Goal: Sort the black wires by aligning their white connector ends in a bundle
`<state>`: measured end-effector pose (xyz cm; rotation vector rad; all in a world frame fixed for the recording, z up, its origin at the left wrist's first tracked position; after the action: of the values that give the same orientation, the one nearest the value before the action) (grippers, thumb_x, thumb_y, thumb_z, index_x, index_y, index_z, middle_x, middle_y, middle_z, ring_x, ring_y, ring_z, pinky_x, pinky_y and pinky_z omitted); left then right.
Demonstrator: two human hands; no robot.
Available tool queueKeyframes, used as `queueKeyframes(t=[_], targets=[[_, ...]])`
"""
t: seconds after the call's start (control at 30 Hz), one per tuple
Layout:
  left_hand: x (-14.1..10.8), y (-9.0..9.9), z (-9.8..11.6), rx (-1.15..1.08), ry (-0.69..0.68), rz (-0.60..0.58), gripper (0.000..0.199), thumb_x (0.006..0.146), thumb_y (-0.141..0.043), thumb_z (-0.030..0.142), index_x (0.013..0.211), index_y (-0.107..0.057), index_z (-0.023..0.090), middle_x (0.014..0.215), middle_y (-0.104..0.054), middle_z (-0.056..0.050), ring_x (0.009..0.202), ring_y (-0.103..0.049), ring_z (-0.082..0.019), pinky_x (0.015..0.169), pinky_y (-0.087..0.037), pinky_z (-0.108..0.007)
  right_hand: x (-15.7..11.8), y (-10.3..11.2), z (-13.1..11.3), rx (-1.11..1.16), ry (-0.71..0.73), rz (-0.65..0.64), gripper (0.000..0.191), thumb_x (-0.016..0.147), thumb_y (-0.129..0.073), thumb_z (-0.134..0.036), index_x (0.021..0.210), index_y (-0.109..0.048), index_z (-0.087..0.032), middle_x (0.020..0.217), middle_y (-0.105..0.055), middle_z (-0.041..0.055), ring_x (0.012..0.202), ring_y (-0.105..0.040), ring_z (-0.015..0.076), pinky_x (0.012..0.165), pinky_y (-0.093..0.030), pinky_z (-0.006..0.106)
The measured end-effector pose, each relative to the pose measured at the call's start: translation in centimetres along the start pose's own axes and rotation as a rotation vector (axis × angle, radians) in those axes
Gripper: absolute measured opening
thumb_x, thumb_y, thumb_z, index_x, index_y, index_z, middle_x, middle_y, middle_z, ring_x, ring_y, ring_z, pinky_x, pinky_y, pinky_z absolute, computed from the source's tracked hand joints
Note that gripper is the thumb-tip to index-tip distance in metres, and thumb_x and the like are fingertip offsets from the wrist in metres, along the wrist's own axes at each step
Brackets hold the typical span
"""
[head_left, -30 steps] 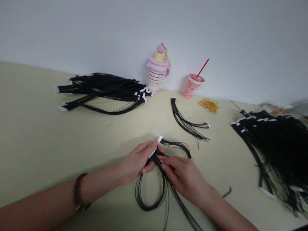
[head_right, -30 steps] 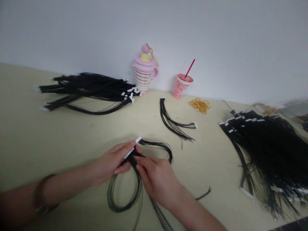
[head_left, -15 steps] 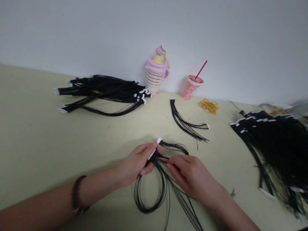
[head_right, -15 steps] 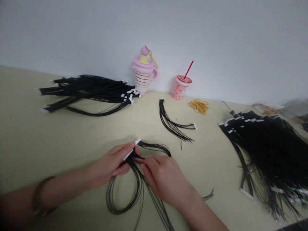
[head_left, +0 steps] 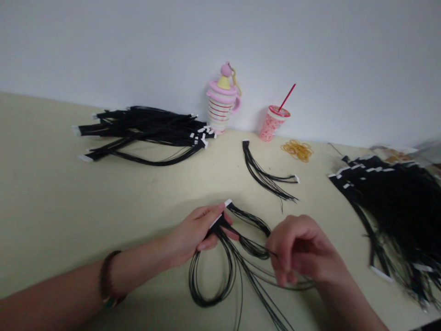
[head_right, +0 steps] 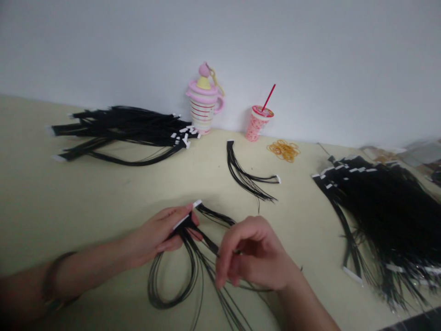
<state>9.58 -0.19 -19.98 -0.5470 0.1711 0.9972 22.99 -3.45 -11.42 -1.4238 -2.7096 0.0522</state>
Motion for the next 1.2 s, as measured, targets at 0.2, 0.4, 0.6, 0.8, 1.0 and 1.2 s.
queueKeyframes(t=[0.2,0.4,0.6,0.8,1.0,1.2], targets=[[0.0,0.0,-0.1,0.014,0.017,-0.003,0.041,0.088,-0.039,0.053,0.087,-0.053,0.014,0.071,-0.069,-0.011,0.032,-0.024,-0.001,0.036,-0.014,-0.016,-0.9,4.2,-0.9,0.209,0.121,0.326,0.029,0.063,-0.076,-0.037,0.062,-0.052,-0.021,0.048,-0.055,-0.0054,0.025,-0.036,0.0047,0.033,-0.034,0.017],[0.0,0.2,-0.3,-0.007,0.028,0.018,0.039,0.089,-0.040,0.051,0.087,-0.053,0.014,0.068,-0.068,-0.010,0.032,-0.024,-0.001,0.035,-0.014,-0.015,-1.0,9.0,-1.8,0.690,0.425,0.622,0.023,0.068,-0.078,-0.015,0.077,-0.058,-0.016,0.052,-0.049,-0.0098,0.042,-0.044,0.0020,0.045,-0.042,0.011],[0.0,0.2,-0.3,-0.015,0.046,0.005,0.038,0.089,-0.041,0.049,0.086,-0.054,0.013,0.061,-0.066,-0.009,0.030,-0.025,-0.001,0.033,-0.013,-0.014,-1.7,13.2,-1.6,0.652,0.463,0.798,0.022,0.068,-0.074,-0.011,0.085,-0.061,-0.014,0.071,-0.052,-0.0048,0.047,-0.042,0.0009,0.042,-0.038,0.010],[0.1,0.2,-0.3,-0.075,0.045,-0.024,0.038,0.088,-0.044,0.046,0.080,-0.057,0.012,0.057,-0.065,-0.008,0.029,-0.025,-0.001,0.032,-0.013,-0.014,-1.8,12.3,-0.2,0.053,0.292,1.032,0.011,0.069,-0.070,-0.018,0.075,-0.066,-0.010,0.054,-0.052,-0.0026,0.043,-0.038,0.0040,0.037,-0.028,0.012],[0.3,0.5,-0.5,-0.131,0.048,0.007,0.037,0.087,-0.046,0.046,0.078,-0.059,0.013,0.054,-0.063,-0.005,0.030,-0.025,-0.001,0.033,-0.013,-0.014,1.6,2.1,1.8,-0.675,0.055,0.447,0.018,0.075,-0.050,-0.012,0.057,-0.053,-0.013,0.049,-0.044,-0.0038,0.046,-0.039,0.0071,0.043,-0.026,0.018],[0.3,0.4,-0.4,-0.127,0.051,0.001,0.037,0.086,-0.048,0.047,0.076,-0.061,0.013,0.054,-0.062,-0.003,0.030,-0.025,-0.001,0.032,-0.014,-0.014,2.0,0.1,3.6,-0.755,0.015,0.320,0.021,0.079,-0.045,-0.012,0.058,-0.044,-0.015,0.051,-0.039,-0.0052,0.047,-0.035,0.0070,0.045,-0.024,0.020]])
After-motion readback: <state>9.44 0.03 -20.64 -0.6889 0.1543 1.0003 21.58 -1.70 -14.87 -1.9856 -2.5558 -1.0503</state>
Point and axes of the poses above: each hand's wrist, its own x-axis towards the middle knuckle, its own y-axis out of the back of the hand, z = x × y, the point moved 7 cm from there along x, towards the middle knuckle
